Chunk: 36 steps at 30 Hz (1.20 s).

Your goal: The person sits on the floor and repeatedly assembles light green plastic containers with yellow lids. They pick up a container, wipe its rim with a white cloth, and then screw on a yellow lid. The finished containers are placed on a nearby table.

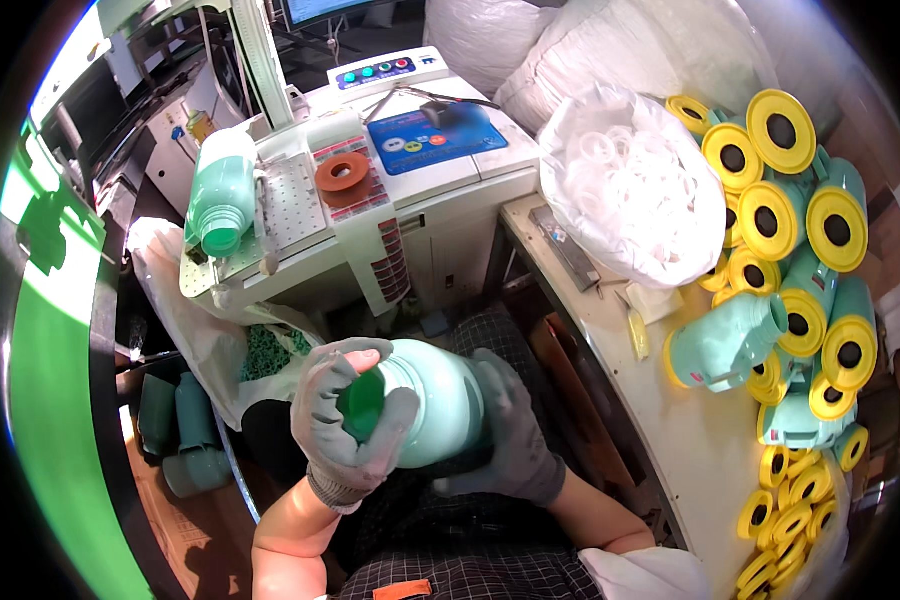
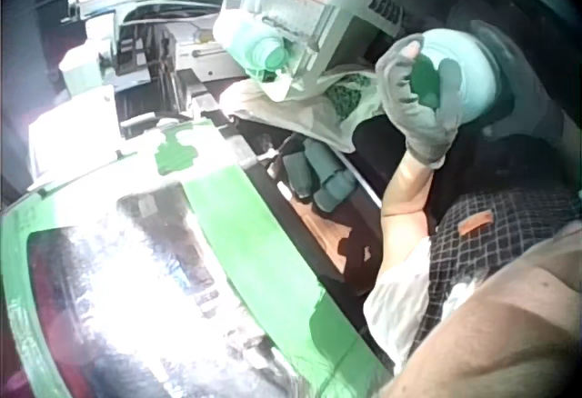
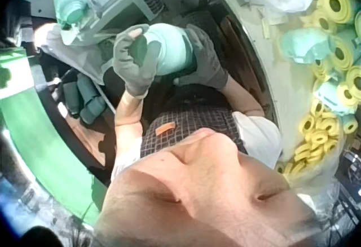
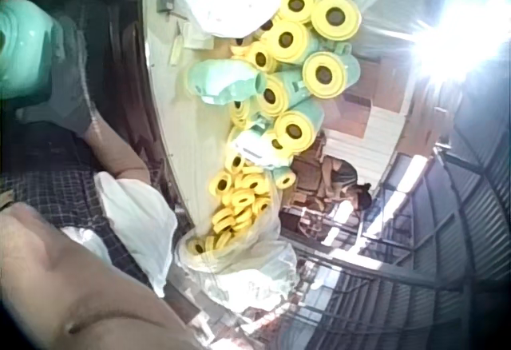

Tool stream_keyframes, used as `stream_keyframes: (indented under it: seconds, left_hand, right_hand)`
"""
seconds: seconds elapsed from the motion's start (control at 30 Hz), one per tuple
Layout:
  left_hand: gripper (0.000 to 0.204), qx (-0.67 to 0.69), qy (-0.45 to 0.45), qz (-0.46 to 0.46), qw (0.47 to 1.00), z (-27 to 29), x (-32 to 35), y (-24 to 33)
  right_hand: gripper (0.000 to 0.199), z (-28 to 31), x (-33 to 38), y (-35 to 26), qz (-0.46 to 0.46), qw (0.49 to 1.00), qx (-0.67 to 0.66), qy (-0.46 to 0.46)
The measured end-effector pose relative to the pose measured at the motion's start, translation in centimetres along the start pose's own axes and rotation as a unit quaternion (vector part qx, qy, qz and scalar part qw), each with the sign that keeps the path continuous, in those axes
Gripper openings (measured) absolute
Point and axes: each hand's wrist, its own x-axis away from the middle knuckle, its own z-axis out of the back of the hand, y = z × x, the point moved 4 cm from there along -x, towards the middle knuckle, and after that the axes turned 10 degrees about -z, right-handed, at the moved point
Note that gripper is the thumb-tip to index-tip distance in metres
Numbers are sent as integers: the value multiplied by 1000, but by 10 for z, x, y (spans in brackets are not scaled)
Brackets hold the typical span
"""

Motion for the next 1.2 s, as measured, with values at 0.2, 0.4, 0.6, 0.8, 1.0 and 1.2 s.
stream_keyframes:
  seconds: [0.2, 0.4, 0.6, 0.8, 1.0, 1.2]
  left_hand:
    - [77, 104, 89, 38, 990, 5, -15, -4]
    - [62, 77, 34, 106, 991, 4, 36, -30]
    - [53, -44, 15, 220, 974, 41, 109, -49]
    - [47, -353, 104, 184, 911, 131, 156, -78]
    - [57, -412, 339, 523, 665, 256, 446, -173]
    - [56, -669, 45, 435, 601, 366, 438, -258]
  right_hand:
    - [143, -3, -55, 13, 14, 989, -147, -16]
    - [125, -28, -269, 68, 73, 933, -255, 244]
    - [145, -92, -420, 154, 40, 949, -20, 313]
    - [114, -56, -395, 220, 20, 951, -40, 306]
    - [72, -88, -156, 139, 126, 976, 116, 136]
    - [65, -73, -73, 154, -58, 981, 184, 31]
